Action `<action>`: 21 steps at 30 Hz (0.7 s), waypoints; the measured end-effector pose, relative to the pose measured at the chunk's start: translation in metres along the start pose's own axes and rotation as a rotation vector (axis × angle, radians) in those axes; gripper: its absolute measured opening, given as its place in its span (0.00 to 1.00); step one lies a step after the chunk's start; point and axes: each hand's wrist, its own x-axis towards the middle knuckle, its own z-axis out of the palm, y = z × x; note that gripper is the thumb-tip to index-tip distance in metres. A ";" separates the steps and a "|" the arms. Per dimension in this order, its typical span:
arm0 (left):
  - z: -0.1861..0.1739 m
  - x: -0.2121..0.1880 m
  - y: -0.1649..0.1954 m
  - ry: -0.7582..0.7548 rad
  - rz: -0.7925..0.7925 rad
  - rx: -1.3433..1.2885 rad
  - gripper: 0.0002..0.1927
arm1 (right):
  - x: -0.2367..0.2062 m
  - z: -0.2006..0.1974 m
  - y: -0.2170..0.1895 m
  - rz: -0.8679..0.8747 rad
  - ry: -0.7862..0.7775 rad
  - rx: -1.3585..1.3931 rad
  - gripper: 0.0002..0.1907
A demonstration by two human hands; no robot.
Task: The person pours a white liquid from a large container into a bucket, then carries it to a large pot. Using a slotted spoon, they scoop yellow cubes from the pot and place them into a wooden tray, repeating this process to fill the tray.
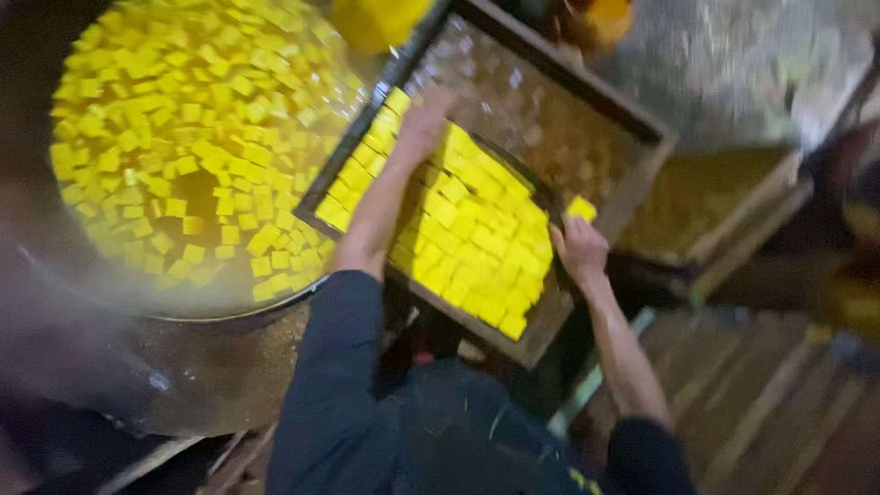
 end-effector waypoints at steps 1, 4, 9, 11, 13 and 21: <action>-0.005 -0.002 -0.004 -0.146 -0.054 0.030 0.25 | 0.002 -0.001 -0.004 0.037 0.003 0.001 0.18; -0.022 -0.017 -0.016 -0.336 -0.114 0.095 0.28 | 0.007 -0.004 -0.023 0.244 0.089 0.099 0.17; -0.033 -0.093 -0.052 -0.053 -0.150 -0.001 0.33 | 0.032 0.013 -0.095 0.289 0.255 0.660 0.16; -0.048 -0.159 -0.076 0.199 -0.310 -0.042 0.31 | 0.052 0.033 -0.152 0.333 0.173 1.084 0.16; -0.069 -0.249 -0.095 0.440 -0.587 0.073 0.27 | 0.070 0.056 -0.220 0.283 -0.042 1.218 0.13; -0.156 -0.457 -0.112 0.289 -1.050 0.168 0.31 | 0.096 0.130 -0.475 0.107 -0.795 0.833 0.23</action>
